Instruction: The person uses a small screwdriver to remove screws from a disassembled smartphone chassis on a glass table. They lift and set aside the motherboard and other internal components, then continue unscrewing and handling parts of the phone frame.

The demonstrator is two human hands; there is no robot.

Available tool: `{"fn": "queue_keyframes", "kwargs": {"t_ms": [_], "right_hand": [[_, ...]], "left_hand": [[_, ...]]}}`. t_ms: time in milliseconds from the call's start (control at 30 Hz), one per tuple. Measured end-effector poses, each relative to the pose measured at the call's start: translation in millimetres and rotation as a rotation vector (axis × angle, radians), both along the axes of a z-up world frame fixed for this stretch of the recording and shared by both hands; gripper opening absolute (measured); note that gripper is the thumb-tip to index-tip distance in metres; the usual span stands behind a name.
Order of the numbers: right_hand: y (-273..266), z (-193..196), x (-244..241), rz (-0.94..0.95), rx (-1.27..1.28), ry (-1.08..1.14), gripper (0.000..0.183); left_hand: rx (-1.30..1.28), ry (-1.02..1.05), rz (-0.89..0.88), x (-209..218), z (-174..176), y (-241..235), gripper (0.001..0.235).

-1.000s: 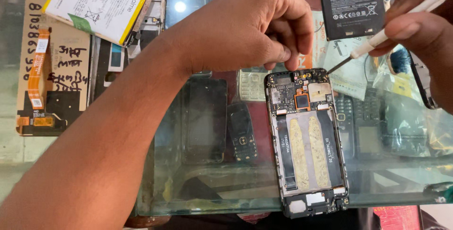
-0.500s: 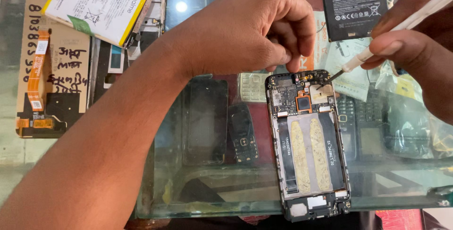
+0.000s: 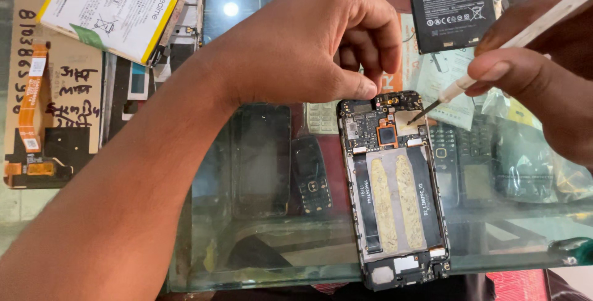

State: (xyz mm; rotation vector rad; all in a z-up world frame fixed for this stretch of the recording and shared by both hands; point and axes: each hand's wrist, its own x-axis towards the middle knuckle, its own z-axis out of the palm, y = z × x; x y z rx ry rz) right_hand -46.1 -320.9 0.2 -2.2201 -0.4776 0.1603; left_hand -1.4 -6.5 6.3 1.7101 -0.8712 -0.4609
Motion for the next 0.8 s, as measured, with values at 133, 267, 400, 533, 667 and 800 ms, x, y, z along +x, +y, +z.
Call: {"fn": "queue_keyframes", "kwargs": {"t_ms": [133,267,400,533,667,800], "right_hand": [[4,7,-4,-0.048,-0.304,-0.049,0.032],[8,23,-4,0.086,-0.559,-0.192,0.029],[15,30,-10,0.089,-0.438,-0.218,0.028],[21,28,-12,0.144,-0.209,-0.255,0.028],[21,26,-6,0.180,-0.225,-0.286,0.028],[21,27,-9,0.163,-0.247,-0.253,0.026]], "left_hand": [[-0.017,-0.035,-0.009,-1,1,-2,0.020],[-0.020,-0.031,-0.023,-2,3,-2,0.023],[0.004,-0.041,-0.014,-3,5,-2,0.023],[0.037,-0.040,0.003,-4,6,-1,0.024],[0.026,-0.048,0.002,-4,6,-2,0.023],[0.047,-0.030,0.006,-4,7,-2,0.024]]}}
